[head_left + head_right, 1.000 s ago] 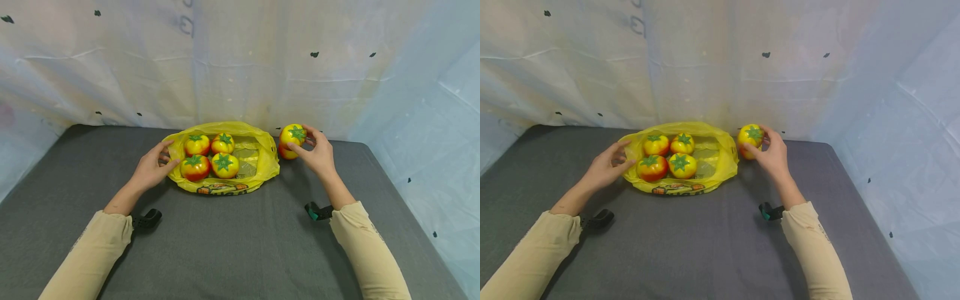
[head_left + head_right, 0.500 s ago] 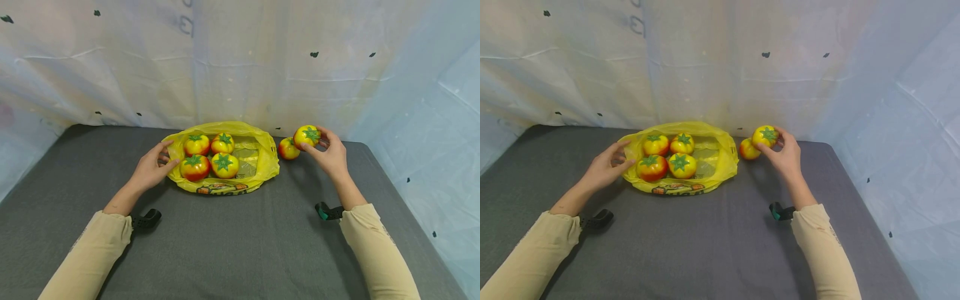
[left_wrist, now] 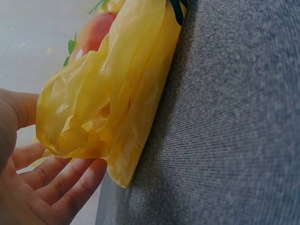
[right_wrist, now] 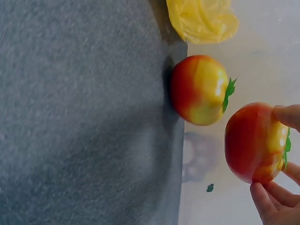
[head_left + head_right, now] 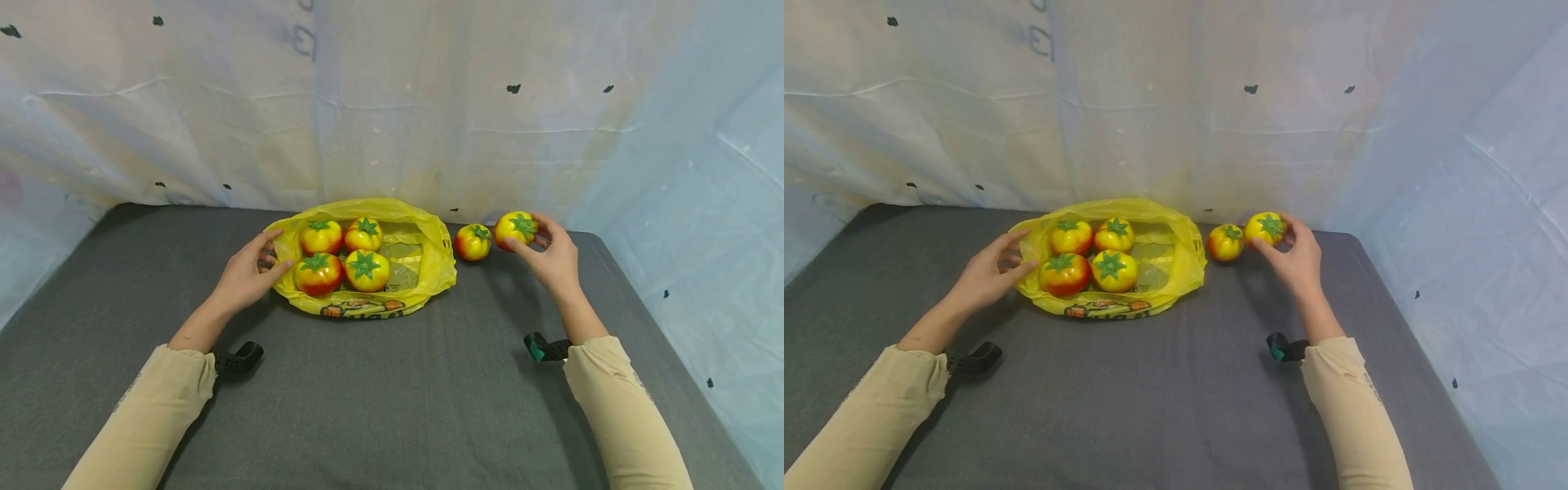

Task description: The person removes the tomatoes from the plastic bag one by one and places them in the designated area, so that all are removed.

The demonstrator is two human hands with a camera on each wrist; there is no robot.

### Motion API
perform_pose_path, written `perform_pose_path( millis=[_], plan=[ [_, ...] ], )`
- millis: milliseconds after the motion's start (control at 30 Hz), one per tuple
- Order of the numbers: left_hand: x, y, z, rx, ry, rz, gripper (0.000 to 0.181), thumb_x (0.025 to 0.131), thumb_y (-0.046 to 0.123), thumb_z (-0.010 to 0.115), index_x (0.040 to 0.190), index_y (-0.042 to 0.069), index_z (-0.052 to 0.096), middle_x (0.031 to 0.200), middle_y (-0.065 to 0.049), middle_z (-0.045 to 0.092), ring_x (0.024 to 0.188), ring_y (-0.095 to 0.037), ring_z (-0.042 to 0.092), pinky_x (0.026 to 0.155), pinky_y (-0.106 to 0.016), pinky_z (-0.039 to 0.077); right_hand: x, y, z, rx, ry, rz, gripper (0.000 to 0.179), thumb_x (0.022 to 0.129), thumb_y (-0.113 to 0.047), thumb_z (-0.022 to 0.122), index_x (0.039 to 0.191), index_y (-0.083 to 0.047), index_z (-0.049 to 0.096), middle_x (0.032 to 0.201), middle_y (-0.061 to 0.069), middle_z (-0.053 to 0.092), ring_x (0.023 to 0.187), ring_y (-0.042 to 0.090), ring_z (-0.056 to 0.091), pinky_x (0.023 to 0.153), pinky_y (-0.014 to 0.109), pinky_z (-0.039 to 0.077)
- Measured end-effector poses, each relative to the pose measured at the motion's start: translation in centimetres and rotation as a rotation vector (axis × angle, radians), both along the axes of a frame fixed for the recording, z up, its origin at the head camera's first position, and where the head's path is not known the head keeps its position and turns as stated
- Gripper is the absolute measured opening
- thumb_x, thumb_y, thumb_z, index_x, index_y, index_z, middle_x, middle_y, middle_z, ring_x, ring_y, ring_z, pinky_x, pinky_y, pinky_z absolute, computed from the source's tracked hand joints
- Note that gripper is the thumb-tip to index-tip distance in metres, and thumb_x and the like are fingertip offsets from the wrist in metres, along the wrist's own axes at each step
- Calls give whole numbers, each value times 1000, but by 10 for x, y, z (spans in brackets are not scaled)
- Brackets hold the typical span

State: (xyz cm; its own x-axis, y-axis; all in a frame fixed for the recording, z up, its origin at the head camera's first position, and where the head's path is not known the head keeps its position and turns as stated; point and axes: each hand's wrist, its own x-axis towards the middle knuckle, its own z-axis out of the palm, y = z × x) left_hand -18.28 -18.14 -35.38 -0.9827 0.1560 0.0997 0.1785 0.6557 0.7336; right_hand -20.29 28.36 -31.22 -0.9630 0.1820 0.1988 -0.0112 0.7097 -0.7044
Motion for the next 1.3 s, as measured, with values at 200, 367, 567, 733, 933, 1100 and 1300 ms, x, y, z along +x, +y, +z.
perform_pose_path(
  millis=[200, 367, 567, 733, 933, 1100, 1300],
  plan=[
    [0, 0, 0, 2, -1, 0, 61, 97, 22, 56, 149, 3, 29, 122, -23, 44, 105, -37, 54, 87, -53, 50, -2, 7, -7, -4, -24, -19, 75, 88, -40, 68, 148, -9, 36, 144, 21, 43, 127, 40, 47, 105, 50, 41],
    [0, 0, -1, 3, 0, 3, 61, 97, 21, 56, 149, 4, 30, 123, -23, 44, 105, -37, 54, 87, -53, 50, -5, 11, -14, 7, -72, -46, 75, 89, -39, 67, 149, -8, 35, 145, 22, 42, 127, 41, 48, 104, 51, 42],
    [0, 1, -1, 2, -2, 1, 60, 97, 21, 56, 149, 4, 30, 122, -23, 43, 105, -37, 54, 87, -53, 50, -8, 15, -22, 11, -134, -61, 75, 90, -37, 66, 149, -7, 33, 144, 23, 42, 128, 40, 47, 103, 50, 42],
    [0, 2, 0, -2, -6, 2, 61, 98, 21, 56, 149, 3, 30, 124, -24, 43, 105, -37, 54, 88, -53, 50, -12, 18, -29, 7, -165, -50, 75, 91, -34, 65, 150, -5, 30, 145, 25, 40, 129, 40, 45, 104, 50, 41],
    [0, 1, -1, -1, -3, 3, 60, 97, 20, 56, 149, 3, 30, 124, -24, 43, 105, -37, 53, 87, -53, 49, -17, 19, -32, 8, -192, -58, 72, 92, -31, 63, 150, -4, 29, 146, 26, 38, 131, 41, 44, 106, 49, 40],
    [0, 0, -1, -2, -1, 1, 60, 98, 20, 56, 149, 2, 30, 124, -25, 43, 105, -38, 53, 87, -53, 49, -19, 18, -34, 9, -198, -54, 72, 93, -29, 62, 151, -4, 27, 147, 27, 36, 132, 41, 43, 106, 49, 40],
    [1, -1, -2, 0, -4, 0, 60, 98, 21, 55, 149, 3, 30, 125, -25, 43, 105, -38, 53, 87, -53, 49, -18, 16, -34, 22, -198, -44, 74, 93, -31, 63, 151, -4, 27, 148, 27, 36, 132, 41, 43, 106, 49, 40]
  ],
)
